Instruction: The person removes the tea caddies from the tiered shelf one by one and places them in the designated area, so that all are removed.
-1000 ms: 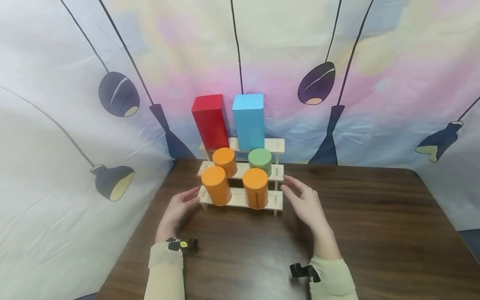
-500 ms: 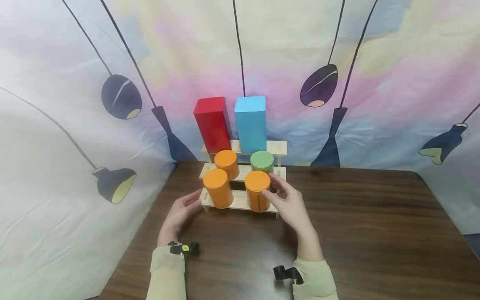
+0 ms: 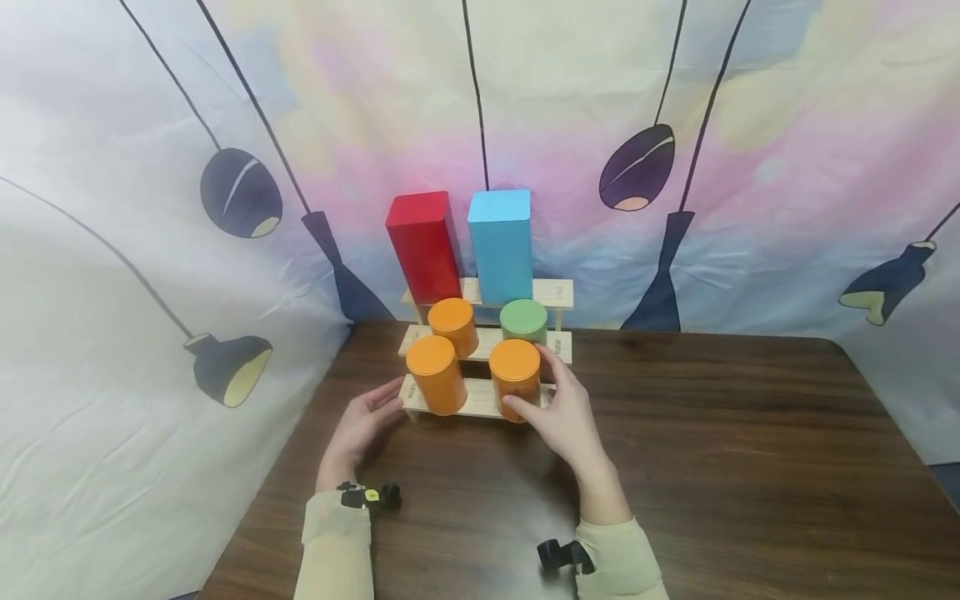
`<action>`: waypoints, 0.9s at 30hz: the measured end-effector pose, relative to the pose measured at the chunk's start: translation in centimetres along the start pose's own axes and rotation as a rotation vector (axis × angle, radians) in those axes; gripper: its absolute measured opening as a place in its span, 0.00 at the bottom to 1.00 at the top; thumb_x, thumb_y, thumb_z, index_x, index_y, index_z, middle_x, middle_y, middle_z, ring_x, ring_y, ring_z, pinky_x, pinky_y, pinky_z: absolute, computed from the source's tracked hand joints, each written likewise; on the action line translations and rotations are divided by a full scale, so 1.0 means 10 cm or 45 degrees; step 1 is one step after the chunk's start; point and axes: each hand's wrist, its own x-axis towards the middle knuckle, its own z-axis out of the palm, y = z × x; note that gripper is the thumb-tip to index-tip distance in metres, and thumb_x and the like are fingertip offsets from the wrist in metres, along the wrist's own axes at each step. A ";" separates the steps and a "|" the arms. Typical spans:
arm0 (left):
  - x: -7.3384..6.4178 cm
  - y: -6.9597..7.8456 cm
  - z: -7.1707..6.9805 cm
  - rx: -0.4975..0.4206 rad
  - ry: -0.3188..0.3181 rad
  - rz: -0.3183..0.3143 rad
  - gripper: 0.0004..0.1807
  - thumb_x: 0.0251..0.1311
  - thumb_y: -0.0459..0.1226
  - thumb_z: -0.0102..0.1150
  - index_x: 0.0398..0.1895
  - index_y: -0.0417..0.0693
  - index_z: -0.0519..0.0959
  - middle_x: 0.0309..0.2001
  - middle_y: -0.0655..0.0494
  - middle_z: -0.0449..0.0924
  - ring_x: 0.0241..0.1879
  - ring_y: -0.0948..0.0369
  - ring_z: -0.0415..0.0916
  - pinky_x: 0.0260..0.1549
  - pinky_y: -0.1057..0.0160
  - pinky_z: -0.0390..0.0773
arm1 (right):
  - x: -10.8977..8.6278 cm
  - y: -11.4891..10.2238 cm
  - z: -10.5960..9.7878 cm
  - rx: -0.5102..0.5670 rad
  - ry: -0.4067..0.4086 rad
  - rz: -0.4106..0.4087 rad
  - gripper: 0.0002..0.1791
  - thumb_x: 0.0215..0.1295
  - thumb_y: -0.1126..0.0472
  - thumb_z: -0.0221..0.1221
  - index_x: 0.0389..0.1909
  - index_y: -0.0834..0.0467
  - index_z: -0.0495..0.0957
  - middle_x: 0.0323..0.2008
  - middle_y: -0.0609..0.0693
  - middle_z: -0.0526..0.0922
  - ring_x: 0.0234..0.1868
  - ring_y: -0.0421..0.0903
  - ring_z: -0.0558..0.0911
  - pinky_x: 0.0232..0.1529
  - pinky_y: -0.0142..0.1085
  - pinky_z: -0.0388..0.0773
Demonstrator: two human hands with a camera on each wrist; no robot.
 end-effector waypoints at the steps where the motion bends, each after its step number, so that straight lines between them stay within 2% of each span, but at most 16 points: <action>1: -0.01 0.00 0.00 0.001 0.002 -0.001 0.26 0.76 0.34 0.64 0.75 0.44 0.76 0.74 0.47 0.75 0.70 0.52 0.76 0.61 0.64 0.81 | 0.00 -0.01 0.00 0.000 0.003 0.003 0.54 0.58 0.51 0.81 0.82 0.52 0.63 0.64 0.57 0.81 0.64 0.57 0.78 0.66 0.61 0.77; 13: 0.00 0.00 -0.01 0.023 -0.003 0.022 0.27 0.76 0.35 0.64 0.75 0.44 0.76 0.74 0.48 0.74 0.71 0.51 0.75 0.62 0.63 0.80 | -0.01 0.00 0.03 -0.027 0.039 0.000 0.53 0.59 0.52 0.81 0.81 0.56 0.64 0.66 0.59 0.76 0.64 0.58 0.78 0.66 0.61 0.77; 27: 0.02 -0.04 -0.02 0.040 -0.012 0.041 0.27 0.76 0.34 0.63 0.76 0.44 0.75 0.74 0.47 0.74 0.71 0.50 0.75 0.61 0.63 0.80 | -0.01 0.06 0.07 0.003 -0.009 0.013 0.54 0.60 0.54 0.81 0.83 0.54 0.62 0.73 0.59 0.72 0.67 0.61 0.79 0.69 0.61 0.76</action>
